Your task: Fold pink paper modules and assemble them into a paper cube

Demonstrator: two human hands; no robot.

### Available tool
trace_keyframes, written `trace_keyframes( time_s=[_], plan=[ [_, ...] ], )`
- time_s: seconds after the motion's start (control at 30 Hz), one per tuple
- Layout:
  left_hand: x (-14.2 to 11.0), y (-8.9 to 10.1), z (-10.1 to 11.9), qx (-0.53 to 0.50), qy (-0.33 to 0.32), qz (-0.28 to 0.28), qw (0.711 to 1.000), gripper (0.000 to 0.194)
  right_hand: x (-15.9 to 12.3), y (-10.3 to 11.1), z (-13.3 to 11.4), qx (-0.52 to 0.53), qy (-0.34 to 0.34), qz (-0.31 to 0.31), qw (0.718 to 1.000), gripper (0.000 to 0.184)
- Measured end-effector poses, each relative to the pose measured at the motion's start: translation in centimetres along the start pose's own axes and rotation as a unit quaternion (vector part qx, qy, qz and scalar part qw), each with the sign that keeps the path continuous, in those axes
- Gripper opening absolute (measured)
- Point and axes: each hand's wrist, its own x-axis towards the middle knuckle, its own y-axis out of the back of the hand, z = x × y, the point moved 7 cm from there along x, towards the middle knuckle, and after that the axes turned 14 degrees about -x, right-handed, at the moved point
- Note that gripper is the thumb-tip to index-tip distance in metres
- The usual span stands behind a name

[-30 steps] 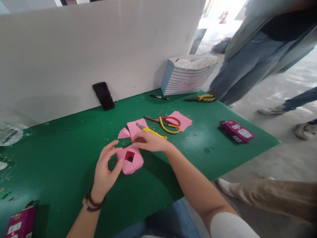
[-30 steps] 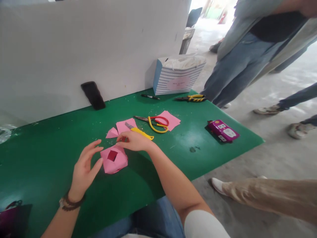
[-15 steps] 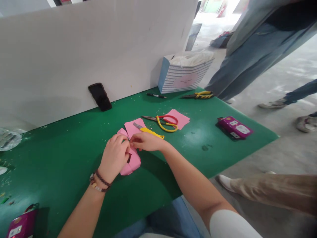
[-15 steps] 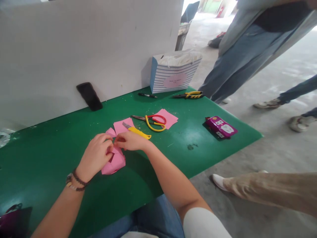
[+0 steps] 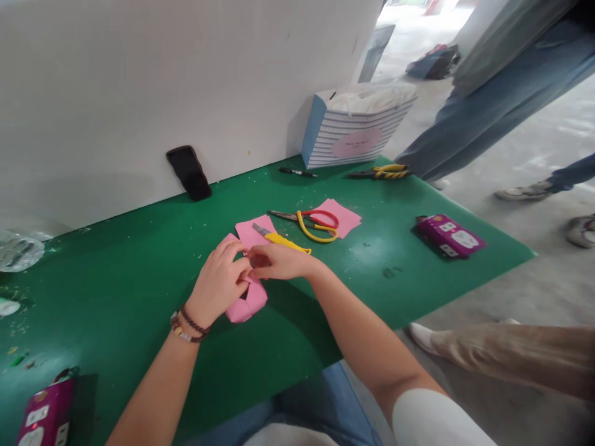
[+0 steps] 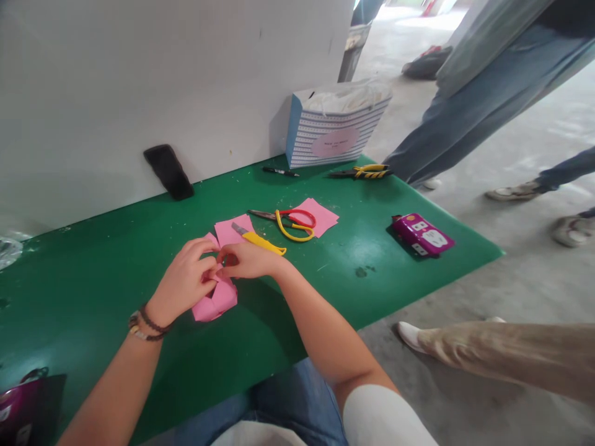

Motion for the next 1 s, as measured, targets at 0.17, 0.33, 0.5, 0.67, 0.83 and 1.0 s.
trace_keyframes(
  time_s=[0.17,0.33,0.5,0.67,0.83,1.0],
  plan=[
    [0.2,0.0,1.2,0.007,-0.068,-0.018,0.998,0.018,-0.1,0.0,-0.2,-0.006,0.026,0.012,1.0,0.017],
    [0.4,-0.3,1.3,0.004,-0.084,-0.04,0.996,0.021,0.0,0.0,-0.2,-0.006,0.034,0.015,0.999,0.013],
    [0.4,-0.4,1.0,0.017,-0.091,-0.063,0.994,0.02,0.0,0.0,-0.2,0.002,0.039,0.014,0.999,0.015],
    [0.4,-0.3,1.0,0.024,-0.093,-0.073,0.993,0.02,0.1,-0.2,0.1,0.011,0.042,0.007,0.999,0.018],
    [0.7,-0.3,1.0,0.012,-0.109,-0.069,0.992,0.022,0.0,-0.4,0.4,0.016,0.036,-0.007,0.999,0.024],
    [0.7,-0.6,0.9,0.013,-0.127,-0.074,0.989,0.024,-0.1,-0.4,0.2,0.019,0.047,-0.013,0.999,0.025]
  ],
)
